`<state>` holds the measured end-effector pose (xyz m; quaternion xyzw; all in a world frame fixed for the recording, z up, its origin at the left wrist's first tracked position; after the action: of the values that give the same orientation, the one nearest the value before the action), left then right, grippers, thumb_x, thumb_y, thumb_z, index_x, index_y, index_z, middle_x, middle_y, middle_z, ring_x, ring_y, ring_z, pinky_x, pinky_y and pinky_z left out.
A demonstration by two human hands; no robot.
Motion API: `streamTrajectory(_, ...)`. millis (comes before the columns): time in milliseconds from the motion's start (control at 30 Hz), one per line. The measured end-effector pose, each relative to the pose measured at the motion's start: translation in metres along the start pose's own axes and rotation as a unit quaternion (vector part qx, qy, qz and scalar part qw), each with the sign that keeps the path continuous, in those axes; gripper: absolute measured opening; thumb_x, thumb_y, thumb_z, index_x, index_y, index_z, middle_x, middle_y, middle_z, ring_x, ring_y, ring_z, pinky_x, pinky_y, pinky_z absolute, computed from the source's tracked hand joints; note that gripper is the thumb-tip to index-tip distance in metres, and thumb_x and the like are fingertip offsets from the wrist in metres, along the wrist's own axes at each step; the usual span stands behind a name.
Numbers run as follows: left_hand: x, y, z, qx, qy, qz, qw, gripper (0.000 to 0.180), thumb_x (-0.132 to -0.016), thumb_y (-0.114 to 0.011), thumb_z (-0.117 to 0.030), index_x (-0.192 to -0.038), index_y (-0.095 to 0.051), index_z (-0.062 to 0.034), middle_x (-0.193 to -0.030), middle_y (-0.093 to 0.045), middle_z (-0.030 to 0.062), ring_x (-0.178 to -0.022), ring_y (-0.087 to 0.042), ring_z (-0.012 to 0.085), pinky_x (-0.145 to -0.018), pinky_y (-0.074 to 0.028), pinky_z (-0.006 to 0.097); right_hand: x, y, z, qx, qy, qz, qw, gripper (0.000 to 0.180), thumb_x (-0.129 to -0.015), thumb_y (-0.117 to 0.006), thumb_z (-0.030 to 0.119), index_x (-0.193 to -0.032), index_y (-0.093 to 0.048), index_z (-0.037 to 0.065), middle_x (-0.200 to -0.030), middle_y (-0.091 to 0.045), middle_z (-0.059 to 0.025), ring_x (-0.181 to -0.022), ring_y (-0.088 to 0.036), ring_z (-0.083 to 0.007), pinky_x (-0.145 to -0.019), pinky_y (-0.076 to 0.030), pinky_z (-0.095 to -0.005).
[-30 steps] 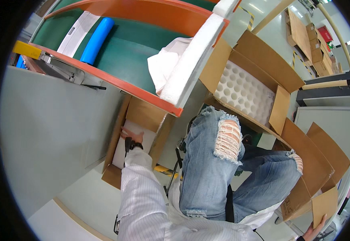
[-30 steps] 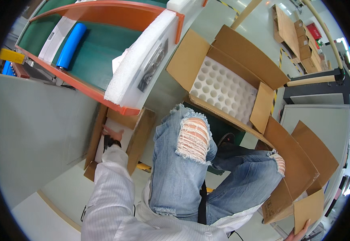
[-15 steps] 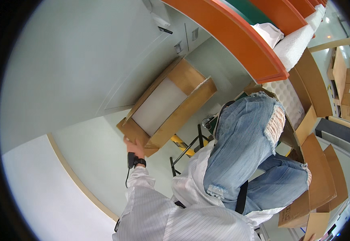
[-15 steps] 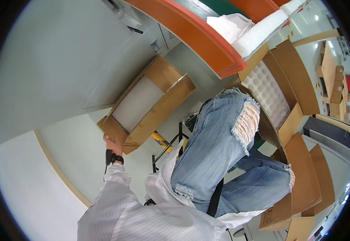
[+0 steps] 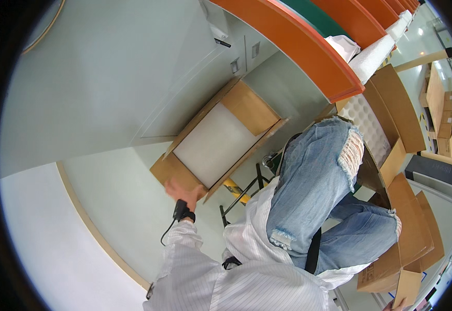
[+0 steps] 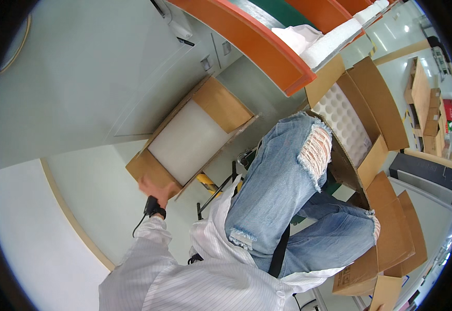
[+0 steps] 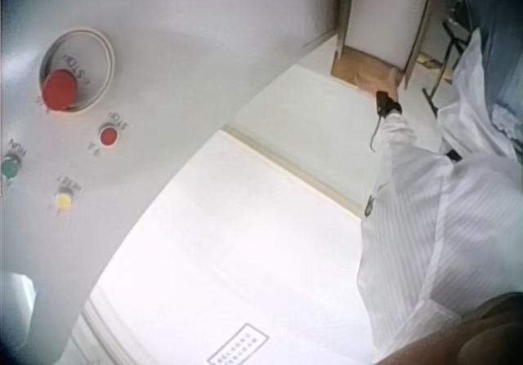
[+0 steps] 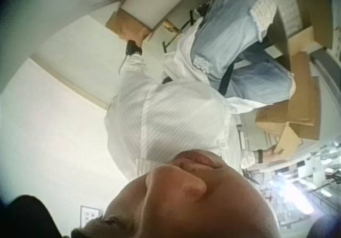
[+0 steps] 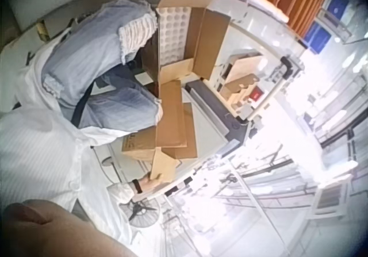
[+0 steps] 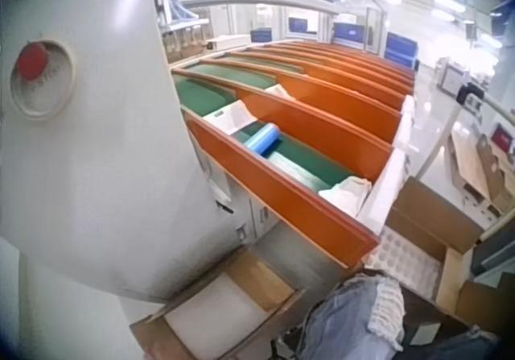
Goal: The recorder prepares a cardboard box with foam inserts, fills it with blue cylindrical components from a conveyor belt, labels the box with a marker, and seals it.
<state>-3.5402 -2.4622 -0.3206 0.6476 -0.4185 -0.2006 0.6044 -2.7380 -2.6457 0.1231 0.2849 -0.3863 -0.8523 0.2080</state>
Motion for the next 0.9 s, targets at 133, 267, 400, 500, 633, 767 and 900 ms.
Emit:
streamTrajectory(133, 0.004, 0.028, 0.083, 0.099, 0.164, -0.234, 0.953, 0.085, -0.061, -0.086, -0.028, -0.129, -0.042, -0.0013, -0.127, -0.039, 0.0225, -0.114, -0.041, 0.0387, -0.098, -0.038, 0.046, -0.008, 0.008, -0.029, -0.092, -0.025, 0.004, 0.995, 0.049, -0.092, -0.057, 0.015, -0.133, -0.039, -0.005, -0.13, -0.05, -0.0221, -0.115, -0.05, -0.031, -0.102, -0.042, -0.0385)
streamTrajectory(267, -0.033, 0.003, 0.064, 0.118, 0.033, -0.053, 0.991, 0.069, -0.072, -0.078, -0.025, -0.127, -0.045, -0.003, -0.116, -0.051, 0.0199, -0.109, -0.049, 0.0355, -0.092, -0.044, 0.042, -0.011, 0.002, -0.017, 0.142, 0.119, 0.041, 0.982, 0.047, -0.09, -0.06, 0.015, -0.129, -0.045, -0.006, -0.125, -0.053, -0.0219, -0.111, -0.052, -0.0315, -0.099, -0.044, -0.0402)
streamTrajectory(400, -0.053, 0.021, 0.017, -0.152, 0.032, -0.051, 0.987, 0.066, -0.074, -0.075, -0.027, -0.13, -0.046, -0.0083, -0.127, -0.044, 0.0214, -0.119, -0.042, 0.0384, -0.096, -0.04, 0.046, 0.003, -0.015, 0.008, -0.173, -0.11, -0.062, 0.977, 0.04, -0.086, -0.065, 0.019, -0.116, -0.057, -0.007, -0.114, -0.06, -0.0243, -0.105, -0.057, -0.0343, -0.094, -0.047, -0.0421)
streamTrajectory(500, -0.082, 0.017, 0.023, -0.26, -0.04, -0.055, 0.963, 0.071, -0.075, -0.074, -0.031, -0.135, -0.042, -0.0092, -0.127, -0.04, 0.0216, -0.117, -0.04, 0.0384, -0.096, -0.038, 0.049, -0.004, 0.0, -0.013, -0.129, -0.046, -0.06, 0.989, 0.038, -0.085, -0.067, 0.019, -0.111, -0.06, -0.008, -0.109, -0.062, -0.0261, -0.103, -0.058, -0.0356, -0.093, -0.047, -0.0422)
streamTrajectory(633, -0.128, 0.028, 0.064, 0.02, 0.126, -0.136, 0.983, 0.089, -0.071, -0.076, -0.045, -0.142, -0.035, -0.0098, -0.127, -0.037, 0.022, -0.113, -0.041, 0.0386, -0.092, -0.04, 0.05, -0.013, 0.023, -0.047, 0.036, 0.057, -0.031, 0.997, 0.037, -0.083, -0.069, 0.015, -0.11, -0.06, -0.009, -0.107, -0.062, -0.0271, -0.101, -0.059, -0.0355, -0.091, -0.048, -0.0421)
streamTrajectory(767, -0.148, 0.039, 0.068, 0.003, 0.279, -0.137, 0.95, 0.093, -0.061, -0.075, -0.066, -0.119, -0.056, 0.0042, -0.099, -0.057, 0.0265, -0.09, -0.058, 0.0371, -0.077, -0.048, 0.047, -0.019, 0.033, -0.061, 0.062, 0.065, -0.032, 0.995, 0.037, -0.081, -0.07, 0.011, -0.11, -0.059, -0.009, -0.108, -0.062, -0.0271, -0.1, -0.059, -0.0353, -0.09, -0.049, -0.0416)
streamTrajectory(900, -0.172, 0.004, 0.117, 0.034, 0.312, -0.045, 0.949, 0.092, -0.06, -0.063, -0.081, -0.082, -0.069, 0.0087, -0.076, -0.067, 0.0254, -0.071, -0.066, 0.037, -0.064, -0.05, 0.048, -0.02, 0.027, -0.071, 0.031, 0.072, -0.023, 0.997, 0.037, -0.079, -0.071, 0.007, -0.11, -0.059, -0.01, -0.107, -0.062, -0.0274, -0.1, -0.059, -0.0348, -0.089, -0.049, -0.0411)
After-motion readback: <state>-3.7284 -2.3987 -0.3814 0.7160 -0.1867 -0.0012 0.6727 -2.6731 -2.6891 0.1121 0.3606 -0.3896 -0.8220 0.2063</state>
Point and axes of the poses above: each hand's wrist, its own x-axis away from the middle knuckle, its own y-axis out of the back of the hand, z = x × y, the point moved 9 cm from there along -x, towards the middle knuckle
